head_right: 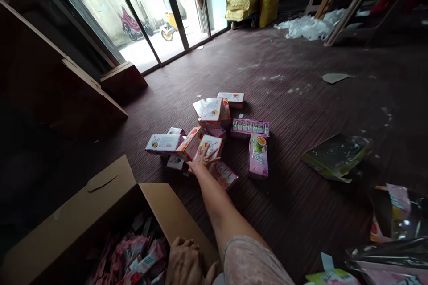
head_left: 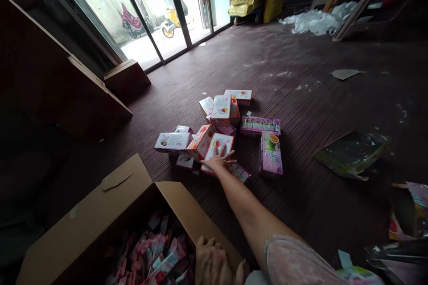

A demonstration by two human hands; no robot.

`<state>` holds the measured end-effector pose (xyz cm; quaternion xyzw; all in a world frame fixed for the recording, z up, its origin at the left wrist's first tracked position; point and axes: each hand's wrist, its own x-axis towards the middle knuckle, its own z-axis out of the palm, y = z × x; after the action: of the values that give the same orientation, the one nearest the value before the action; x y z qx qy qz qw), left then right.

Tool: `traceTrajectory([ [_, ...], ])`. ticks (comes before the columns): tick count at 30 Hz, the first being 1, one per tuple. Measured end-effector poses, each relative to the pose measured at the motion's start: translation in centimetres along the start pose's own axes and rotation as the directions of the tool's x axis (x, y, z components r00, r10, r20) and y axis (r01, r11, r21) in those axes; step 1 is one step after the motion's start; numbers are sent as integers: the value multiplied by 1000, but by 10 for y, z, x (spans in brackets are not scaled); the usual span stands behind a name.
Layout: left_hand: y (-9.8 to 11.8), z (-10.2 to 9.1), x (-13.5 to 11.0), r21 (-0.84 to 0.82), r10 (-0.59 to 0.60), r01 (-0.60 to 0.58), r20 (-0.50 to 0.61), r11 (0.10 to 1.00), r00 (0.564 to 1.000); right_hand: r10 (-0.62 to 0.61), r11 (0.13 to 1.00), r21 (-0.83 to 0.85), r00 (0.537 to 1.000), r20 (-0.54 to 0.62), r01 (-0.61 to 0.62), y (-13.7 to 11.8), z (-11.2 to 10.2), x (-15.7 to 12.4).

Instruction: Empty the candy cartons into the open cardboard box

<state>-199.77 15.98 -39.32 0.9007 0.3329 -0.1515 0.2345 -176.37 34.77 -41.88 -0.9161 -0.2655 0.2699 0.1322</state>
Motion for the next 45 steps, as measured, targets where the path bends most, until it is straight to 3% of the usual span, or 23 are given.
traceTrajectory([
  [3,9,-4,-2,-8,-58,58,21,998,998,84,995,-51,993,80,-80,29,5,10],
  [6,24,-18,-4,-46,-43,39,-71,998,997,-76,983,-155,988,134,96,71,-8,8],
  [9,33,-32,-5,-69,3,-17,-205,997,979,-229,934,-219,944,239,282,127,-29,-15],
  [13,38,-43,-6,-57,43,-63,-308,996,950,-411,835,-252,859,305,489,217,-43,-79],
  [16,40,-45,-7,-12,56,-63,-327,998,943,-438,791,-226,783,441,569,278,-35,-132],
  [20,39,-45,-8,60,81,-65,-313,996,946,-407,748,-176,652,640,640,322,-10,-160],
  [22,38,-44,-8,49,90,-78,-308,996,947,-420,739,-149,622,661,657,318,-2,-149],
  [23,38,-44,-7,35,95,-88,-308,995,947,-458,738,-131,634,623,662,308,0,-140],
  [26,35,-42,-7,26,108,-105,-326,994,939,-560,776,-131,769,308,617,252,2,-98],
  [28,33,-39,-6,31,109,-105,-333,994,936,-473,852,-161,864,173,499,207,6,-67],
  [31,30,-34,-6,32,111,-106,-357,994,927,-301,930,-169,941,151,325,157,18,-28],
  [33,29,-32,-7,58,109,-94,-366,994,924,-153,970,-167,975,159,179,143,23,-12],
  [35,30,-32,-8,92,105,-77,-349,993,931,-91,984,-137,984,155,113,141,19,-5],
  [39,33,-35,-11,141,113,-71,-320,987,941,-197,967,-119,960,199,223,160,-21,-21],
  [42,35,-38,-11,167,123,-73,-311,983,942,-251,937,-157,914,319,312,198,-54,-66],
  [45,38,-41,-8,154,106,-61,-303,986,947,-261,906,-178,839,478,383,248,-67,-129],
])
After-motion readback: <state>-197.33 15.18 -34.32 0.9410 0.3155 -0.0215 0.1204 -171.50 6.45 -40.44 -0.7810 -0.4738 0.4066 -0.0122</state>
